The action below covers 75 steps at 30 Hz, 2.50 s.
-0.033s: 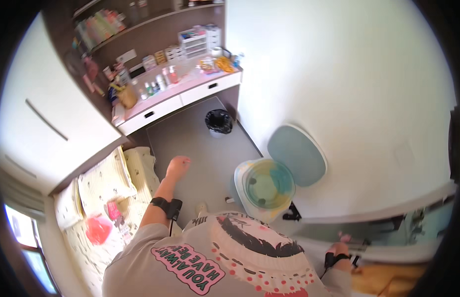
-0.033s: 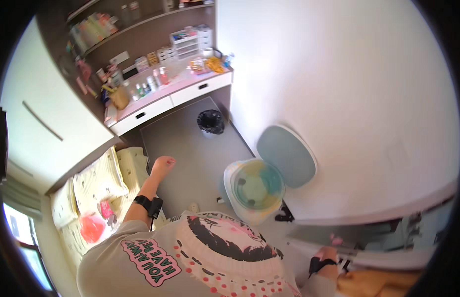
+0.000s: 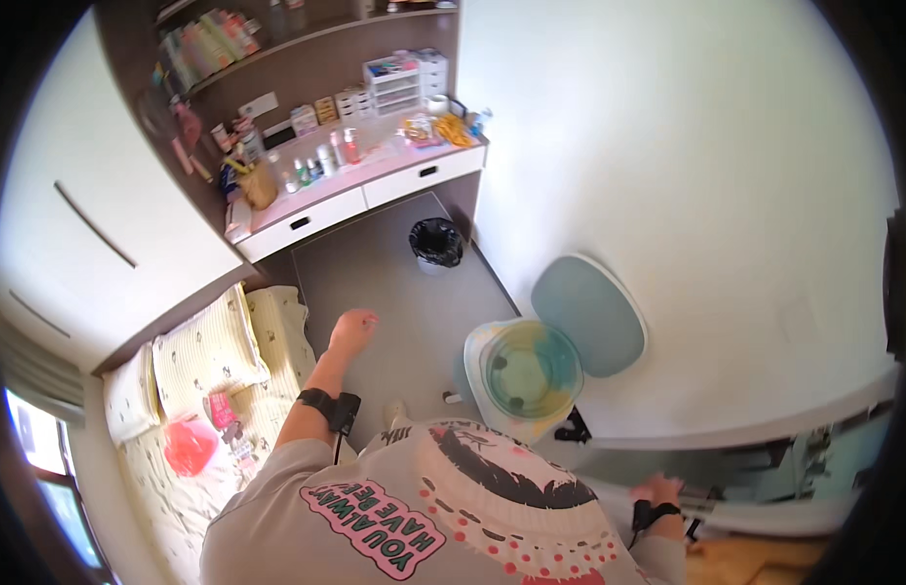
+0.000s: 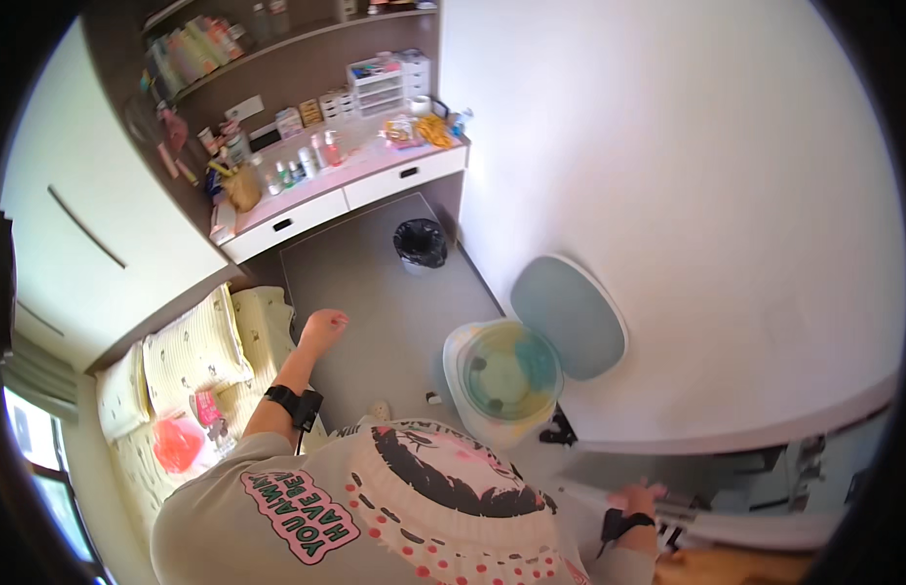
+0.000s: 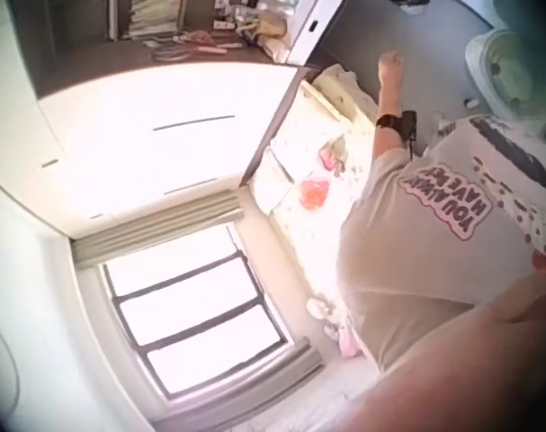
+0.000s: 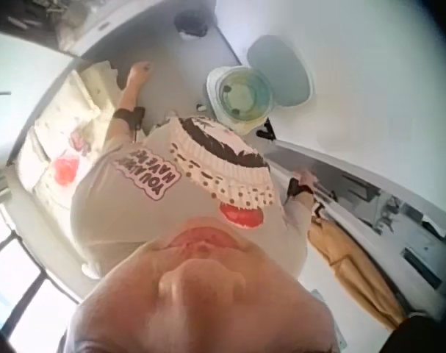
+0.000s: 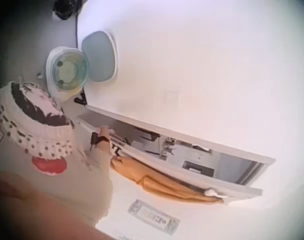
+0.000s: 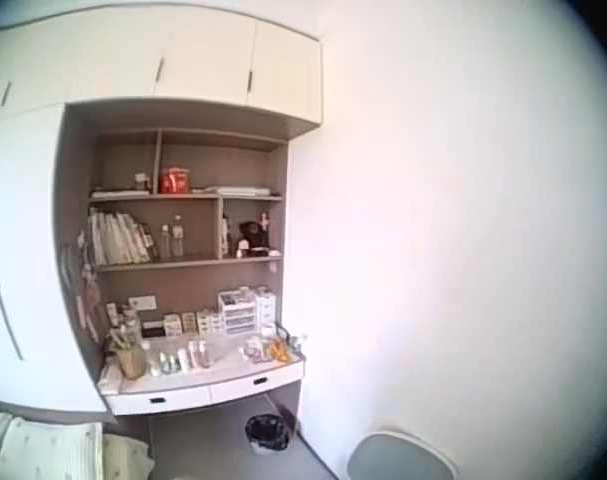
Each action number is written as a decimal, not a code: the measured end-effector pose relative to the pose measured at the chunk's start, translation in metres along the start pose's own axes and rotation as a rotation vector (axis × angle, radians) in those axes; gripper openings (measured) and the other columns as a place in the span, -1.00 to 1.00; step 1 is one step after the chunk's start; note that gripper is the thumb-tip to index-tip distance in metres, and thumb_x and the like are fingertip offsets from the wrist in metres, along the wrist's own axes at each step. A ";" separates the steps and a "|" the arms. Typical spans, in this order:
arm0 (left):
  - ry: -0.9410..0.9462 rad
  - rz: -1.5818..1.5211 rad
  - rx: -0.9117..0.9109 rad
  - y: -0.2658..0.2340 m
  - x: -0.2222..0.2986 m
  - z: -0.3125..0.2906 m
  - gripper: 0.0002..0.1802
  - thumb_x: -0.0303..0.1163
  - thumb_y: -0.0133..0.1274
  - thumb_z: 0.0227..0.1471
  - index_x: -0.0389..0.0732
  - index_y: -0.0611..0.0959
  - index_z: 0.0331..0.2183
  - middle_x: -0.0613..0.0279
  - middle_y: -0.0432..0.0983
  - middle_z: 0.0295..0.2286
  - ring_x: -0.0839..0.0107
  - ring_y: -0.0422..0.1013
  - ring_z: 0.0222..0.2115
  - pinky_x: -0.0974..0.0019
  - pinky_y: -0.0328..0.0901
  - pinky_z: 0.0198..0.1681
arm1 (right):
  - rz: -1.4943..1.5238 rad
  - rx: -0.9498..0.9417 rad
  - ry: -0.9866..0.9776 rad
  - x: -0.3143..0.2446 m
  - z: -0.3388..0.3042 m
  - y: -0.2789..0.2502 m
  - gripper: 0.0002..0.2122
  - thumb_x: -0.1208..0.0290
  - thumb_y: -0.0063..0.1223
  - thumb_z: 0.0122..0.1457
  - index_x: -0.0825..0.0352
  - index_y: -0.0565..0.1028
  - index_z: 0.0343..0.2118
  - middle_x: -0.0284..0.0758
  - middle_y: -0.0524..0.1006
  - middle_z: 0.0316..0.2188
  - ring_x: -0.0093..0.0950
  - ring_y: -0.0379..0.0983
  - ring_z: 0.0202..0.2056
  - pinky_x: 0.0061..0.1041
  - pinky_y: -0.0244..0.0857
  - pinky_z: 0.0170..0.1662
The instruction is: Organizing various items including bottles, books, and accessories on a desk and shelf.
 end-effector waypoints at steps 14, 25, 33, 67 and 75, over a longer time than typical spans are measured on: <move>-0.167 -0.065 0.232 -0.165 -0.159 0.035 -0.83 -0.47 0.10 -0.07 -0.17 0.69 -0.34 0.08 0.61 -0.44 0.21 0.55 -0.40 0.24 0.43 -0.29 | 0.688 0.123 -1.045 -0.423 0.070 -0.272 -0.82 0.36 0.08 0.11 0.36 0.55 -0.31 -0.29 0.60 -0.53 -0.46 0.56 -0.51 -0.43 0.41 -0.41; -0.265 -0.059 0.283 -0.213 -0.254 0.049 -0.84 -0.41 0.12 -0.03 -0.21 0.69 -0.34 0.05 0.60 -0.49 0.22 0.55 -0.45 0.26 0.41 -0.33 | 0.526 -0.191 -0.979 -0.601 0.073 -0.333 -0.83 0.49 0.15 0.03 0.39 0.56 -0.30 -0.26 0.60 -0.53 -0.46 0.56 -0.54 -0.44 0.45 -0.41; -0.432 -0.150 0.313 -0.209 -0.309 0.086 -0.83 -0.39 0.14 0.01 -0.23 0.69 -0.32 0.08 0.60 -0.51 0.27 0.55 -0.46 0.28 0.41 -0.35 | 0.352 0.167 -1.403 -0.773 0.125 -0.479 -0.82 0.53 0.09 0.02 0.39 0.54 -0.27 -0.27 0.58 -0.53 -0.47 0.55 -0.52 -0.46 0.42 -0.42; -0.253 -0.226 0.209 -0.276 -0.248 0.491 -0.85 -0.55 0.04 0.11 -0.26 0.66 -0.26 0.17 0.65 -0.38 0.44 0.58 -0.36 0.39 0.42 -0.31 | 0.765 0.830 -0.729 -1.003 0.194 -0.803 -0.62 0.44 0.30 -0.08 0.30 0.42 -0.18 -0.18 0.45 -0.23 -0.20 0.50 -0.20 -0.31 0.42 -0.20; -0.147 -0.197 0.163 -0.285 -0.254 0.525 -0.83 -0.52 0.10 0.06 -0.15 0.68 -0.26 0.28 0.63 -0.46 0.53 0.48 -0.51 0.42 0.38 -0.41 | 0.283 0.805 -0.558 -1.033 0.255 -0.795 -0.69 0.17 0.15 0.03 0.23 0.54 -0.22 -0.23 0.52 -0.20 -0.25 0.48 -0.11 -0.17 0.43 -0.16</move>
Point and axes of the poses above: each hand's wrist, its own z-axis towards the middle knuckle, its own y-axis out of the palm, x = y × z, the point moved 9 cm from there along z, towards the middle knuckle
